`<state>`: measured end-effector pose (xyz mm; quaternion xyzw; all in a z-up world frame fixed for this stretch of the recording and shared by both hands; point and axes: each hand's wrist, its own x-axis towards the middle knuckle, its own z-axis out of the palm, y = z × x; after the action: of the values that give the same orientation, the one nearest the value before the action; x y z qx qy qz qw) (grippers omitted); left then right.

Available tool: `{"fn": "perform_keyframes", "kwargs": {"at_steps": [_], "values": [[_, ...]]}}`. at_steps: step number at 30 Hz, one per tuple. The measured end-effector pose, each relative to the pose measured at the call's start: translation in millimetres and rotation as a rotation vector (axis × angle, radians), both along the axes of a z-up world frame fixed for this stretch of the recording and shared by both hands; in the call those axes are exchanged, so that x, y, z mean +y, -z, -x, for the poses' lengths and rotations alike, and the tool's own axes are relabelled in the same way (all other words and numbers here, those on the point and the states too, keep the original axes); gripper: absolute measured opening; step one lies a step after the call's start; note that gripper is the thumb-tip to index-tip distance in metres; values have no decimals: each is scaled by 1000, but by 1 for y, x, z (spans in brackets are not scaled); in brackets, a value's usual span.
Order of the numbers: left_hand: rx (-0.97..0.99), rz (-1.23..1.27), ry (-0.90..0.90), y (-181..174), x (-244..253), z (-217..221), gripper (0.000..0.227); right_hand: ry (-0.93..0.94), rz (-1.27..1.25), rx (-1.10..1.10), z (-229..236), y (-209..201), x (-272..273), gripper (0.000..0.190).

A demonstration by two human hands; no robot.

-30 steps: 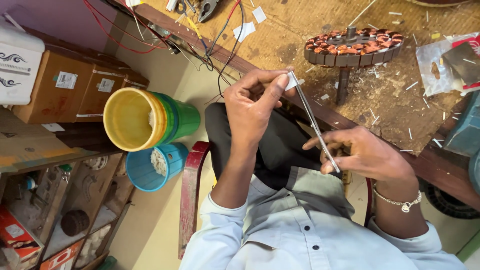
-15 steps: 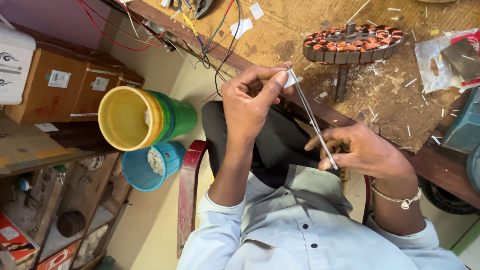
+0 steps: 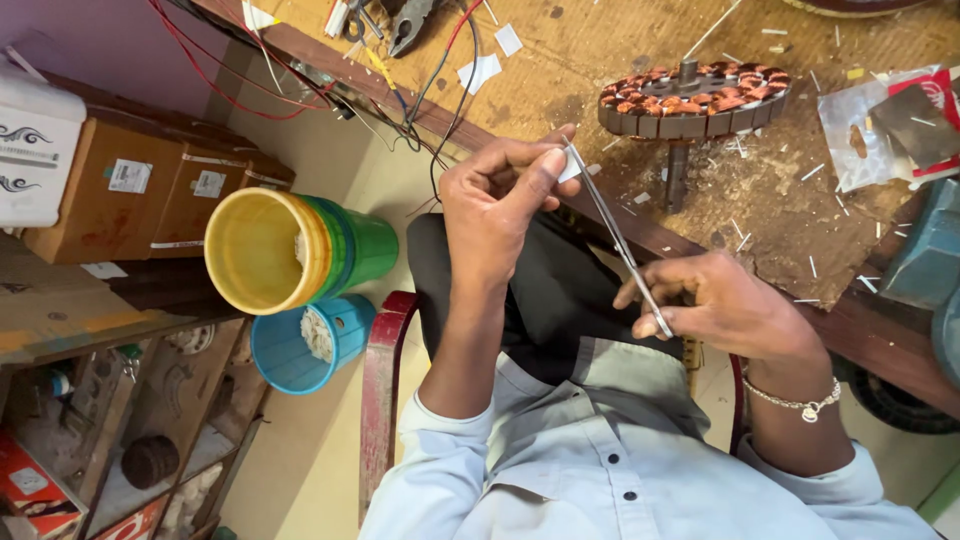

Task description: The person inserts small white insulating pieces into the slots of a circular copper-wound electrical component. They repeatedly cut small white pieces using scissors and place them into the component's slots.

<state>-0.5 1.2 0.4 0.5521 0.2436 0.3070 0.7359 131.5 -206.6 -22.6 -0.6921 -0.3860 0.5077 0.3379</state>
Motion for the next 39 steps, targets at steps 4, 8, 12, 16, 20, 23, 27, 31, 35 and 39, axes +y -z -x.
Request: {"fn": "perform_keyframes", "kwargs": {"at_steps": [4,8,12,16,20,23,27,31,35,39], "values": [[-20,28,37,0,3,-1,15,45,64,76,0,4,-2,27],[-34,48,51,-2,1,-4,15,35,45,152,-1,5,-3,29],[-5,27,66,-3,-3,-5,14,5,3,74,-2,3,-3,47],[0,17,60,-2,-7,-4,12,-8,-65,184,1,2,-4,53],[-29,-74,109,-3,-17,1,8,41,-75,144,3,0,-3,52],[37,-61,118,-3,-21,3,8,27,-39,30,4,-2,-2,55],[75,50,130,-1,-17,0,8,30,-24,21,4,-4,-2,56],[-21,-142,131,3,-16,0,8,79,-42,115,5,1,-4,52],[-21,-43,150,8,-14,1,8,131,-99,157,9,4,-9,38],[-113,82,132,12,-18,1,7,48,-183,-183,3,-10,-28,32]]}}
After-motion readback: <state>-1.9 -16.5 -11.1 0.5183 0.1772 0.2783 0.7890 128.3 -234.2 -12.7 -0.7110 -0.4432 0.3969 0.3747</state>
